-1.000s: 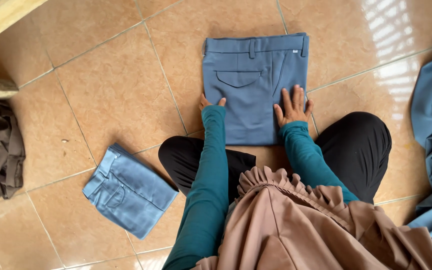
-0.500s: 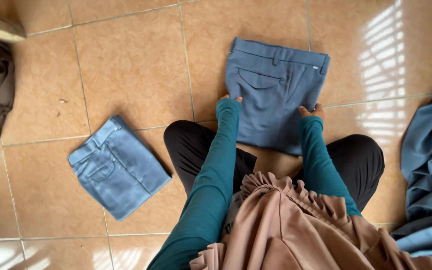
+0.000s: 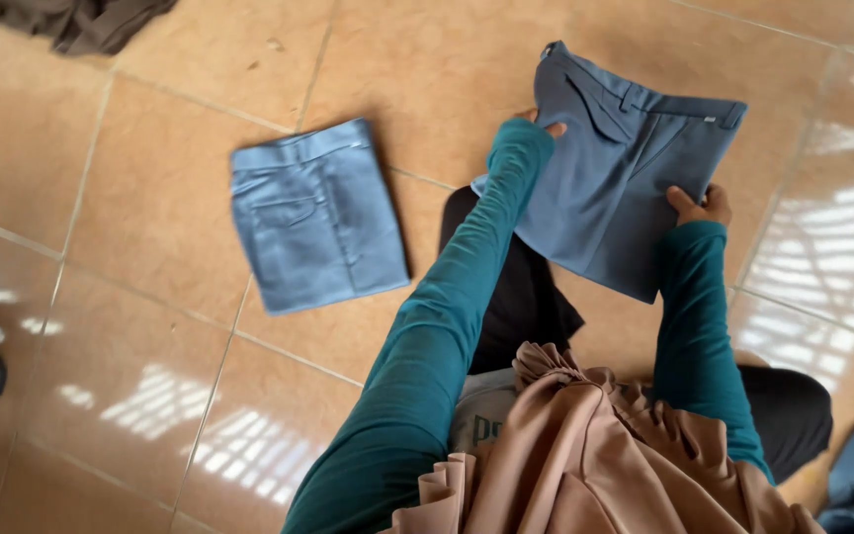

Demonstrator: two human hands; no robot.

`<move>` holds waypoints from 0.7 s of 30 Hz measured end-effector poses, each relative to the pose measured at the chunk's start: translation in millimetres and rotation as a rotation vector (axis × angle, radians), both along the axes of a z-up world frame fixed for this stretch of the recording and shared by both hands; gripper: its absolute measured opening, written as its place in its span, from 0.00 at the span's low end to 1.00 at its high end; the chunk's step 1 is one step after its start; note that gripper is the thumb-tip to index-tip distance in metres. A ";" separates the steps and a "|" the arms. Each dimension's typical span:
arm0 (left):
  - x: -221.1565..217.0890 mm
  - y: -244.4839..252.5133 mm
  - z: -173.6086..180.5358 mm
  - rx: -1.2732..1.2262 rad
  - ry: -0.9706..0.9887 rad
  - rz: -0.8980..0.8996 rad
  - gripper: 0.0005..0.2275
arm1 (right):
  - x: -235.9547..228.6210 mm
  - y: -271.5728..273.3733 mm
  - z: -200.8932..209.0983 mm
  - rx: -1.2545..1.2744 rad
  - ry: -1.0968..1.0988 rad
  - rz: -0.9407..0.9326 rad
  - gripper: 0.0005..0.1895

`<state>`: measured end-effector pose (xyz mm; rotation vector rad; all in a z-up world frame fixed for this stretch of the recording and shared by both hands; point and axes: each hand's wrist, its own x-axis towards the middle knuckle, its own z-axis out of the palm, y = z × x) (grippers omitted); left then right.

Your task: Folding blue trousers into neat rectangles and stacking them on the floor.

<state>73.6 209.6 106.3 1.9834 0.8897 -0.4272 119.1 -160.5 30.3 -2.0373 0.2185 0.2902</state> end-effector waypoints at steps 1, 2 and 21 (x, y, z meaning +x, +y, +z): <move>-13.9 24.8 20.2 -0.001 -0.033 0.051 0.40 | 1.5 26.1 12.9 0.066 -0.035 0.044 0.25; -27.3 46.9 40.3 -0.004 -0.066 0.098 0.40 | 1.9 49.5 26.5 0.130 -0.069 0.084 0.25; -471.5 337.2 -24.4 0.424 0.080 0.781 0.31 | -241.7 423.9 11.1 0.075 0.244 0.636 0.31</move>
